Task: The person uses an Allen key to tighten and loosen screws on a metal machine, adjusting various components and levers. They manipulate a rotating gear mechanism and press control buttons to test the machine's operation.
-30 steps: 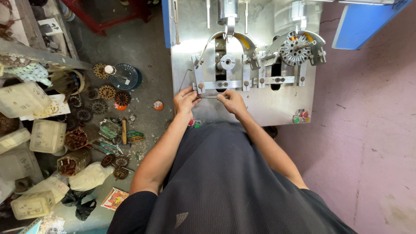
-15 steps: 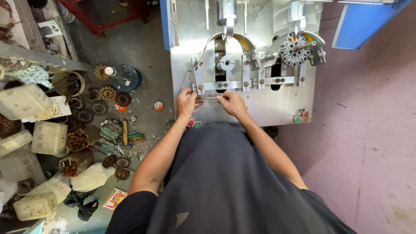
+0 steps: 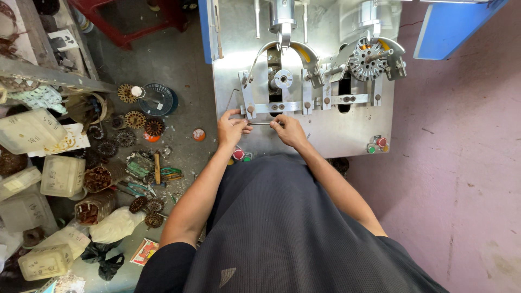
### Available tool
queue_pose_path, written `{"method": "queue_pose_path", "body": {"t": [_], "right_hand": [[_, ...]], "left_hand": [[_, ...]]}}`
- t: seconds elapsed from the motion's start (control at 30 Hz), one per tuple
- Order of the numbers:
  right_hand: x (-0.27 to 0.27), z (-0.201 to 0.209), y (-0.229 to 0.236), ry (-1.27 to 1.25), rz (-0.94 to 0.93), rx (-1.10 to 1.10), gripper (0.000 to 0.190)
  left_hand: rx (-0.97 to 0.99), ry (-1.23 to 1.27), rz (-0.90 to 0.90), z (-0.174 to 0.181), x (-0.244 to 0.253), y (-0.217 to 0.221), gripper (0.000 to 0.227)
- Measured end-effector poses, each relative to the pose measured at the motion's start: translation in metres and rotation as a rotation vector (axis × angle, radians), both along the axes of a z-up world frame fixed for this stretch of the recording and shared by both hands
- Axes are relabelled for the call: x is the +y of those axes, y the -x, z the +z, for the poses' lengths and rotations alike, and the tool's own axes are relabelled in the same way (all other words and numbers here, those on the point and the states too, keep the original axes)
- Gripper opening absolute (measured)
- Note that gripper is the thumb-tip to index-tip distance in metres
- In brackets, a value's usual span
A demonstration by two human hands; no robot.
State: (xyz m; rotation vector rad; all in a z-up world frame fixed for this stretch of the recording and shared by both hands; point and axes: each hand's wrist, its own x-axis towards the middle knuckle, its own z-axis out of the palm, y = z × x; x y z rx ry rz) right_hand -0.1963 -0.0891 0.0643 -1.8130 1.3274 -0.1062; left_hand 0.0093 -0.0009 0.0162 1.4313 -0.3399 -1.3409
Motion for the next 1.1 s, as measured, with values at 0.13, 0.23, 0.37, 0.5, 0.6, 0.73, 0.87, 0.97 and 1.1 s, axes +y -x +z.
{"method": "queue_pose_path", "body": {"t": [0.13,0.23,0.37,0.5,0.6,0.73,0.87,0.97,1.1], "right_hand": [[0.004,0.007,-0.002,0.018,0.066,0.023,0.026],[0.004,0.019,-0.005,0.178,0.177,-0.011,0.020],[0.010,0.032,-0.010,0.272,0.259,-0.009,0.014],[0.012,0.034,-0.011,0.286,0.306,0.037,0.013],[0.011,0.028,-0.010,0.264,0.291,0.042,0.013],[0.004,0.016,-0.010,0.232,0.287,0.027,0.013],[-0.002,0.016,-0.011,0.246,0.296,0.036,0.014],[-0.002,0.029,-0.013,0.230,0.380,0.099,0.014],[0.001,0.048,-0.031,0.073,0.404,0.023,0.014]], "left_hand": [[-0.082,-0.053,-0.030,0.002,-0.004,0.000,0.036],[-0.112,-0.075,-0.039,0.003,-0.010,0.001,0.035],[-0.119,-0.110,-0.039,-0.001,-0.010,0.001,0.030],[-0.087,-0.108,-0.014,-0.005,-0.012,0.003,0.023],[-0.141,-0.118,-0.014,-0.003,-0.010,0.007,0.017],[-0.251,-0.130,-0.003,0.000,-0.008,0.011,0.010],[-0.179,-0.130,0.026,-0.002,-0.013,0.011,0.007],[-0.068,-0.167,0.022,0.002,-0.002,0.007,0.009],[-0.144,0.020,0.017,0.021,0.010,-0.017,0.018]]}}
